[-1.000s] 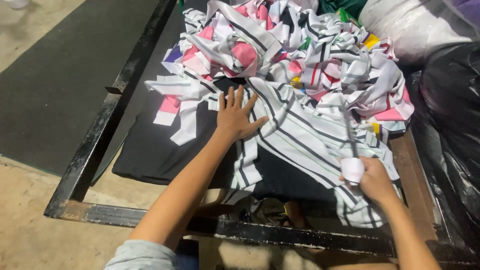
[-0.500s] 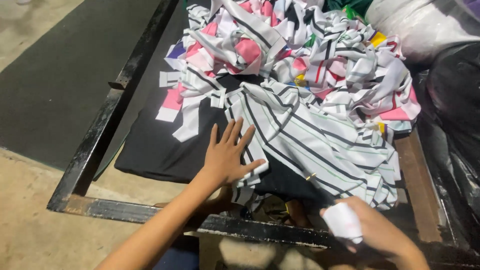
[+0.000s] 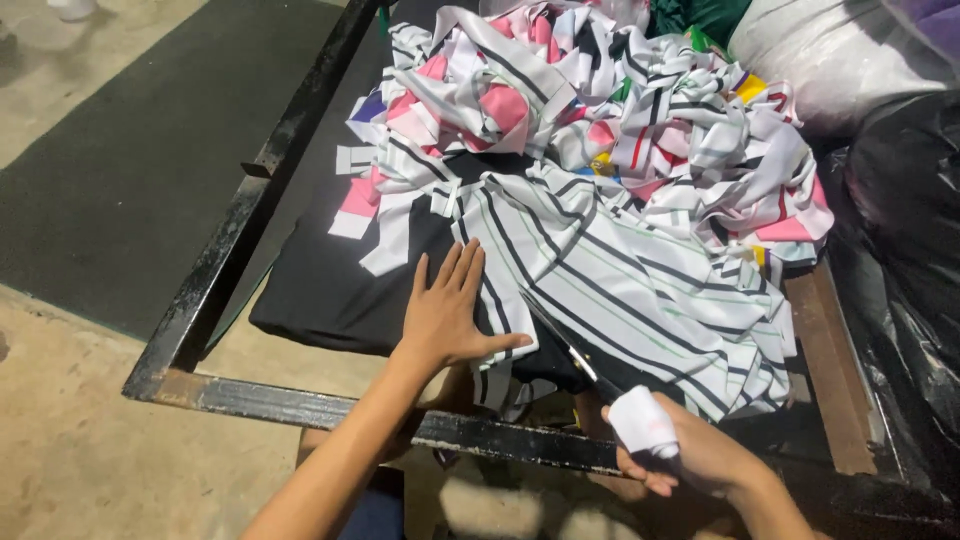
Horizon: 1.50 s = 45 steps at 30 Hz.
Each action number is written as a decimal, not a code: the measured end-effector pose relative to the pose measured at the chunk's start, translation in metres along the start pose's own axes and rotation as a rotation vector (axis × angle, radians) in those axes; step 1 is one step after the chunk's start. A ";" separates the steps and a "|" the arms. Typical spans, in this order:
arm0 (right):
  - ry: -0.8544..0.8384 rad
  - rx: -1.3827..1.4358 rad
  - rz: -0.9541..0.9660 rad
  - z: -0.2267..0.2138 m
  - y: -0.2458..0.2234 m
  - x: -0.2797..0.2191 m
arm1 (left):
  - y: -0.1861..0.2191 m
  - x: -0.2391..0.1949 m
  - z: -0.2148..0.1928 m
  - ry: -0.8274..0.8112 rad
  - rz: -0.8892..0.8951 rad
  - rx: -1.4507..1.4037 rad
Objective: Cutting long strips of striped fabric from a pile using scissors on a work table.
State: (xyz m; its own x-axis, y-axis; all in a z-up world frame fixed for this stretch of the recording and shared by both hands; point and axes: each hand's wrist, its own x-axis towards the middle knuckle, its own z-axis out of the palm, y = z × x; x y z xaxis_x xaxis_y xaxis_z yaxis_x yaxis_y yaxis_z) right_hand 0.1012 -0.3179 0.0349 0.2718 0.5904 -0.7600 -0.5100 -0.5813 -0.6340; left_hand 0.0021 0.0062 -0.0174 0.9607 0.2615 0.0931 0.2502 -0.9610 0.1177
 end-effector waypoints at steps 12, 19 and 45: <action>-0.048 -0.102 -0.063 0.019 -0.015 -0.014 | -0.001 0.000 0.004 0.065 -0.009 -0.028; -0.019 -0.005 -0.078 0.036 -0.021 0.011 | 0.000 0.000 0.002 0.037 -0.019 -0.033; 0.040 0.094 -0.071 0.067 -0.030 0.016 | 0.000 0.003 0.008 0.041 -0.030 -0.018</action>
State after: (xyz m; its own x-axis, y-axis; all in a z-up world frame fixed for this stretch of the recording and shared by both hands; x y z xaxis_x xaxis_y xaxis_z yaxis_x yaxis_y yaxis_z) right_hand 0.0664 -0.2532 0.0510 0.3414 0.6042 -0.7200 -0.5619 -0.4830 -0.6716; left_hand 0.0056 0.0063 -0.0253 0.9469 0.2943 0.1297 0.2765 -0.9509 0.1389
